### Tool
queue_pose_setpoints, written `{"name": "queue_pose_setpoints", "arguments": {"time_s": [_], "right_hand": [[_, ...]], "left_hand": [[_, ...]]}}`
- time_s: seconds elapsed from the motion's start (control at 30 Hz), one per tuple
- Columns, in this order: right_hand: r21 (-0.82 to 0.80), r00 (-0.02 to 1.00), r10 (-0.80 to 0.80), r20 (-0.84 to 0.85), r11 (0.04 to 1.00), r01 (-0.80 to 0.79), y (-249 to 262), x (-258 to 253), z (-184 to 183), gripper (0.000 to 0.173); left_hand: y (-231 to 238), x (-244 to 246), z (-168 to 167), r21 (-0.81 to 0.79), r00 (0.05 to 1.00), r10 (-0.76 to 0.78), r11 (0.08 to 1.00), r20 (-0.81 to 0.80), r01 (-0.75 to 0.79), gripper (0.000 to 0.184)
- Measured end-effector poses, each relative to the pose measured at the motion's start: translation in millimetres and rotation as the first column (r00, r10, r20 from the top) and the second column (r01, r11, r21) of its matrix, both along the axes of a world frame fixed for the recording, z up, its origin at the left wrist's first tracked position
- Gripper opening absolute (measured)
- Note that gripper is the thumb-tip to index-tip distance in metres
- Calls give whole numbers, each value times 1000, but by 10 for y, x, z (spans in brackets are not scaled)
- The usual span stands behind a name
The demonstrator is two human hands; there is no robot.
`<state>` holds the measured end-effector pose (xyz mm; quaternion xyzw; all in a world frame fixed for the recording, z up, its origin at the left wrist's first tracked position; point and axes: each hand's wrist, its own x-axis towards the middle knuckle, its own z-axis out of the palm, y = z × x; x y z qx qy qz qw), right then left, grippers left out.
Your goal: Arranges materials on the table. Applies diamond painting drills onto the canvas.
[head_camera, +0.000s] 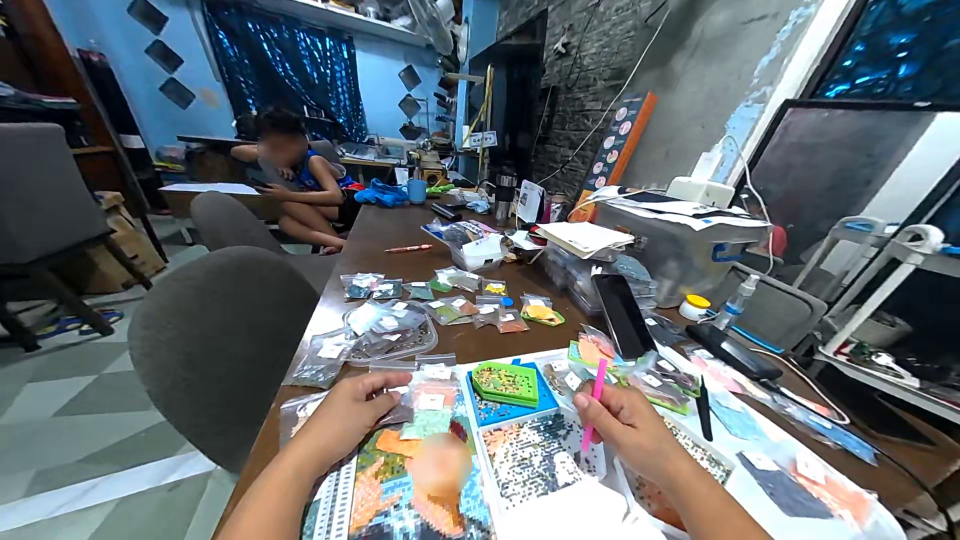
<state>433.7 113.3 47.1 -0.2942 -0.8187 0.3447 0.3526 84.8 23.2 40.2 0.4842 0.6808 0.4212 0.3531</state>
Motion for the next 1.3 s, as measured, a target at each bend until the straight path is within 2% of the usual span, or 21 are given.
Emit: {"name": "queue_pose_setpoints", "arguments": {"time_s": [0.93,1.13,1.3], "right_hand": [[35,998,49,46,998,-51,16,3,-32,36],[23,999,33,-12,999,-33,-1,-13,-9,33],[-24,991,-17,-135,1000,14,-125,-101,66,27]], "left_hand": [[-4,-4,-12,-9,1000,11,1000,13,-11,23],[-7,3,8,-5,1000,10,1000,15,-10,23],[10,-8,7,-11,1000,-23,1000,5,23,22]]}}
